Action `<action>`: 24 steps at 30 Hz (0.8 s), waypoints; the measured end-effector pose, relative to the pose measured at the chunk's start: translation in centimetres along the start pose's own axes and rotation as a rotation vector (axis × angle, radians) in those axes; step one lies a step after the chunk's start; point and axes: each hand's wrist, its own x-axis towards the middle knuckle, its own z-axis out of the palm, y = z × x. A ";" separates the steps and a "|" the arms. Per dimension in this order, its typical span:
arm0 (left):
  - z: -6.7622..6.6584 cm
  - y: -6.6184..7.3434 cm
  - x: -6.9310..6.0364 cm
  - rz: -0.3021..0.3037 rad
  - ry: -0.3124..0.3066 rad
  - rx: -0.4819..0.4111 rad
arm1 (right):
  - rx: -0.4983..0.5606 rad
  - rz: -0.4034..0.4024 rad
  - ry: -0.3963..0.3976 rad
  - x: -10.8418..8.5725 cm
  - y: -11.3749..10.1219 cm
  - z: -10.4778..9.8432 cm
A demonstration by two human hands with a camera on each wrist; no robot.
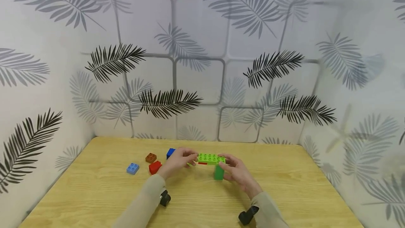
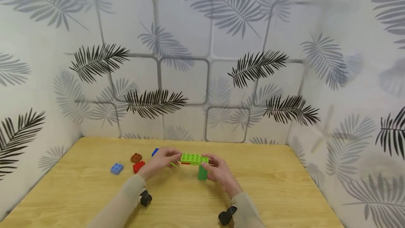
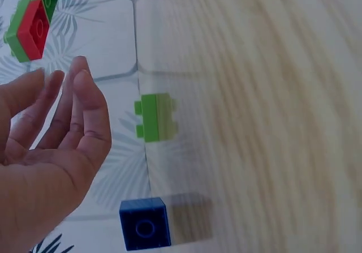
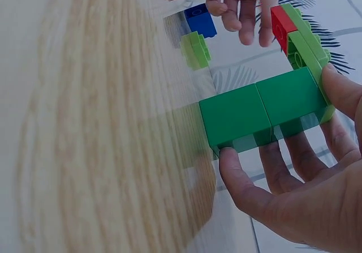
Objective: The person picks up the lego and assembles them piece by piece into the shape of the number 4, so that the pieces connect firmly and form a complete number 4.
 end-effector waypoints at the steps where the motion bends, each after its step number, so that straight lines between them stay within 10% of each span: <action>1: -0.1 -0.2 -0.1 0.001 0.011 0.010 | 0.000 -0.002 0.001 0.0 0.0 0.0; 11: -0.9 -1.2 -0.2 -0.037 0.102 0.145 | -0.017 0.007 0.005 0.1 0.3 0.1; 24: -0.9 -1.2 0.0 -0.129 -0.014 0.373 | -0.015 0.012 -0.003 0.0 0.2 0.0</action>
